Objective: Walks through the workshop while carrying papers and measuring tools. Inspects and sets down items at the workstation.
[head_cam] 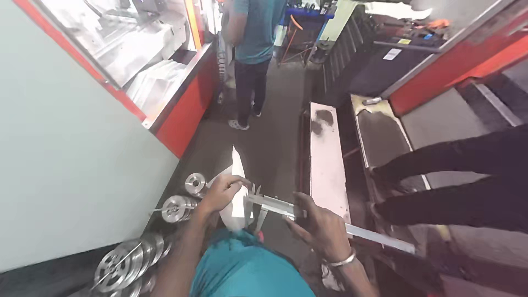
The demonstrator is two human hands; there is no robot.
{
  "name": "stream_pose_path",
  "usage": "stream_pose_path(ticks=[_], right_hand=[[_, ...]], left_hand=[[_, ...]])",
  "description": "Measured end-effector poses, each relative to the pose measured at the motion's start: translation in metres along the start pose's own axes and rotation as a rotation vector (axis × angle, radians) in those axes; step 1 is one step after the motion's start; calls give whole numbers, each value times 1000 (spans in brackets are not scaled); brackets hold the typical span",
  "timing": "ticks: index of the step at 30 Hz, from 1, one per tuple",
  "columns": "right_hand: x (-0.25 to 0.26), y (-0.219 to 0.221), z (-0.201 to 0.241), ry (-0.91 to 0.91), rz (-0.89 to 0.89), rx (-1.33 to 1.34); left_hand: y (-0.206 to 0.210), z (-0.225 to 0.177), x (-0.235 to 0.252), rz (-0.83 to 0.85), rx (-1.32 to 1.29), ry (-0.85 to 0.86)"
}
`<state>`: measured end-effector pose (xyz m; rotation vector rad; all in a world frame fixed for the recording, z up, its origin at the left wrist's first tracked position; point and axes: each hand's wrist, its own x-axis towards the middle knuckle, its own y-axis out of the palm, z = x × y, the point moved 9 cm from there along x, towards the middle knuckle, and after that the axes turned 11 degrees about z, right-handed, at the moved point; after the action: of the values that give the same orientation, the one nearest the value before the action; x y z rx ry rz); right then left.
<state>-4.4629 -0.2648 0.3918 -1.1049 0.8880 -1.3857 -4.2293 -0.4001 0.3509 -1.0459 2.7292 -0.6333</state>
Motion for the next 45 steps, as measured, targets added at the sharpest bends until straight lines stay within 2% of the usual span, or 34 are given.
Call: stream_pose_path(ticks=[5,7,9,13,16,19,23,25,29,31,35,37,41,45], right_hand=[[107,0,-91,11,-8,-22],[155,3,-129,32,-16,-45],[204,4,-164,55,-20,-72],[300,-14,-228,162,-9,-168],[345,-28,-274,221,30,-148],[390,-31,-334,298,76,-50],[444,-33,-438,463,11,9],[478,-37,-495,507,-62,4],[552,-59,-596,492,-82,45],[595,-76,-636,440,-77,63],[677,-105,-696,348,-45,56],[718,-116,-721,318,-28,28],[798,-126,-767,267,-49,-61],[889,-141,-810,343,141,-68]], left_hand=[[1,30,156,163,-319,-108],[-5,46,226,197,-404,-83],[-15,61,296,248,-465,-54],[-44,72,436,328,-533,-108],[-58,76,531,401,-565,-138],[-72,77,632,505,-400,-79],[-62,115,763,550,292,-202],[-52,128,828,538,419,-215],[-42,103,941,496,208,-104],[-51,83,995,482,88,-66],[-67,49,1082,565,-191,3],[-71,40,1124,634,-238,35],[-78,46,1220,701,-220,77],[-99,67,1326,790,-230,192]])
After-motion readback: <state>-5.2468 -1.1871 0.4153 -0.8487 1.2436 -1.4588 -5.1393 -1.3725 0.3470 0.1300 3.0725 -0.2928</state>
